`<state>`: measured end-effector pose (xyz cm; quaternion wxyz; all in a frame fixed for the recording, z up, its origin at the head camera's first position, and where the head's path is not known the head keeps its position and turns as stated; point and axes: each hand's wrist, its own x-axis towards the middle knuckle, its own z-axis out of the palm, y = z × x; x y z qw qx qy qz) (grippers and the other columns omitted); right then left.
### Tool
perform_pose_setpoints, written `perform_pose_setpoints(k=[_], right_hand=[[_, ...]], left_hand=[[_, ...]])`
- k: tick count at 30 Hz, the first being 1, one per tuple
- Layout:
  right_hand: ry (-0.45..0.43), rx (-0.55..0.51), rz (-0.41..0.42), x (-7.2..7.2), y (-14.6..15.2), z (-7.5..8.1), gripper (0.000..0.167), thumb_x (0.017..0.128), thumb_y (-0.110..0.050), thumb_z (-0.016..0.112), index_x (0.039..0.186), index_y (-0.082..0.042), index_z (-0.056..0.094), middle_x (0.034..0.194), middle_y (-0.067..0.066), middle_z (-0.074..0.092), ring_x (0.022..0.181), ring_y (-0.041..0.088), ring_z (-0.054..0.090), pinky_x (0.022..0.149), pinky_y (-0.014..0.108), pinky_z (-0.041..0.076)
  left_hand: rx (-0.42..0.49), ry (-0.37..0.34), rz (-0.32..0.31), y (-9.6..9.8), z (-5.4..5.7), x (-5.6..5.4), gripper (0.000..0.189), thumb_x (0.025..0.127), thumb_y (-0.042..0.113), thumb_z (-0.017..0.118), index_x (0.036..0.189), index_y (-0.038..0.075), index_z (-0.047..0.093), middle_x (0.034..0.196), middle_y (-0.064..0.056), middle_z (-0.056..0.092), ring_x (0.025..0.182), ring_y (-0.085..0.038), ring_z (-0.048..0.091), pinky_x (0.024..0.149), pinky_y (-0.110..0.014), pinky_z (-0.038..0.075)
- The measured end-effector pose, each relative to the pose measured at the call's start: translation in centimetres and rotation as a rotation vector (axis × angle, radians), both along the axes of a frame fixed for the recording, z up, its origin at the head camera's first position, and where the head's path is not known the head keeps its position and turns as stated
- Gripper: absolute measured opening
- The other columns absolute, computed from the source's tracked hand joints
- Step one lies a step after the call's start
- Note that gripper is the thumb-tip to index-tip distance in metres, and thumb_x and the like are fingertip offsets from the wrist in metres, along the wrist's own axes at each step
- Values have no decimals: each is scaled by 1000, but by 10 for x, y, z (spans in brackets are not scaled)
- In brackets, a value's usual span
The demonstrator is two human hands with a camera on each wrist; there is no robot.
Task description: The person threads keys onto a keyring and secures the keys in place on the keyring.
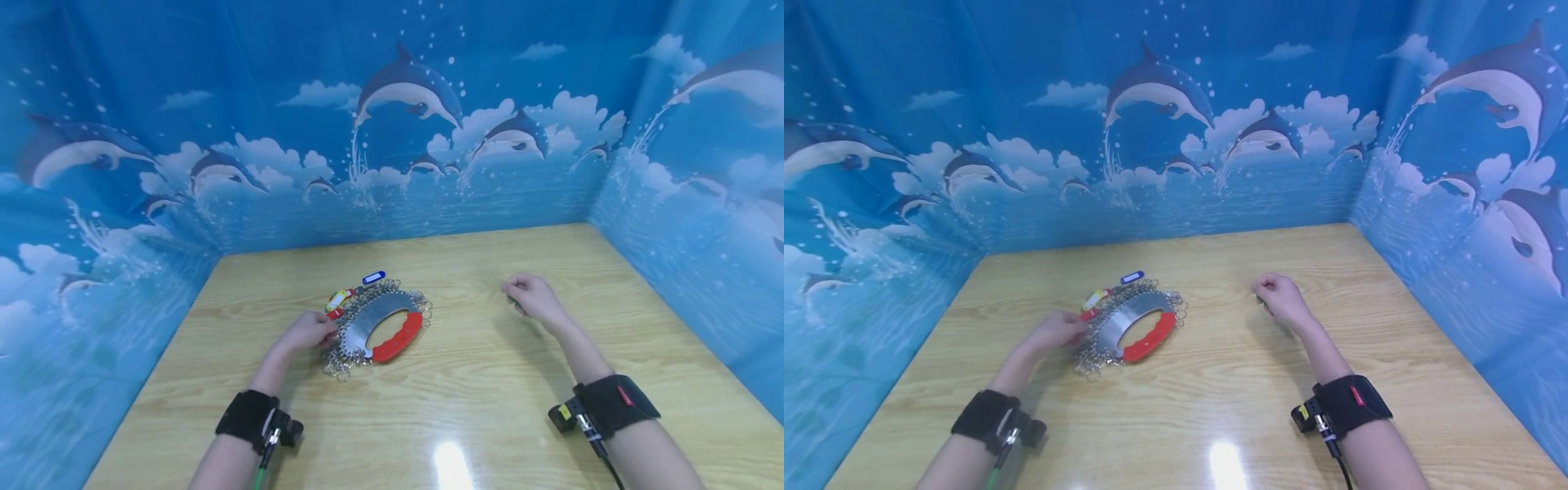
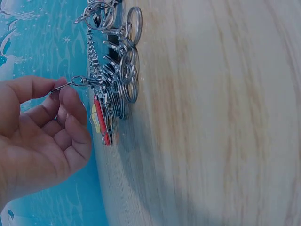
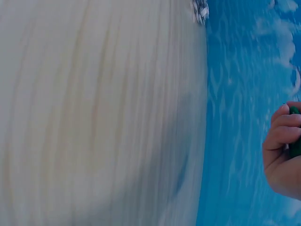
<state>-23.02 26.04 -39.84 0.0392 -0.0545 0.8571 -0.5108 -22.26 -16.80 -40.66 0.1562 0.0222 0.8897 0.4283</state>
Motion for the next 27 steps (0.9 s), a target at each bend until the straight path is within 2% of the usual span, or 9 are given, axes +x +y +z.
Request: perform_pose_setpoints(k=[4, 6, 11, 15, 18, 23, 27], right_hand=[[-6, 48, 65, -9, -35, 1, 25, 96, -19, 48, 102, 4, 57, 71, 9, 52, 44, 7, 33, 43, 23, 32], [-11, 91, 89, -13, -56, 3, 22, 95, -19, 50, 95, 1, 59, 73, 10, 54, 45, 8, 34, 44, 23, 33], [-65, 172, 189, -19, -110, 8, 20, 93, -19, 53, 80, -4, 57, 74, 14, 57, 47, 10, 37, 47, 24, 35], [-144, 128, 315, -23, -152, 5, 25, 94, -17, 53, 73, -3, 51, 62, 11, 51, 42, 12, 34, 45, 27, 32], [-205, 67, 378, -26, -181, -2, 27, 93, -18, 54, 72, -2, 50, 58, 7, 48, 41, 13, 33, 44, 27, 30], [-292, -43, 366, -31, -222, -12, 21, 89, -16, 60, 73, -2, 55, 65, 8, 56, 48, 12, 43, 46, 24, 36], [-273, -66, 339, -35, -243, -13, 17, 88, -11, 60, 82, 4, 63, 63, 8, 58, 49, 12, 49, 47, 23, 40]], left_hand=[[28, 6, -4, 2, -1, -1, 22, 89, 9, 50, 68, 2, 53, 60, -3, 47, 54, -15, 43, 58, -29, 40], [48, 28, -21, 3, 0, -1, 22, 89, 9, 52, 69, 1, 53, 60, -3, 47, 55, -15, 42, 58, -29, 39], [93, 65, -64, 4, -2, 1, 17, 86, 5, 57, 89, -11, 61, 72, -8, 57, 66, -15, 52, 62, -29, 44], [112, 70, -70, 1, -6, 1, 21, 87, 7, 58, 95, -12, 63, 76, -12, 61, 68, -16, 55, 65, -31, 47], [152, 55, -66, -1, -8, 1, 23, 88, 8, 57, 96, -13, 62, 77, -13, 62, 69, -17, 57, 70, -34, 50], [176, 17, -34, -3, -9, 0, 23, 89, 8, 56, 97, -13, 62, 76, -10, 64, 69, -14, 59, 73, -33, 51], [205, 20, -36, -2, -7, -3, 23, 89, 6, 54, 95, -15, 61, 74, -10, 63, 67, -13, 57, 72, -30, 50]])
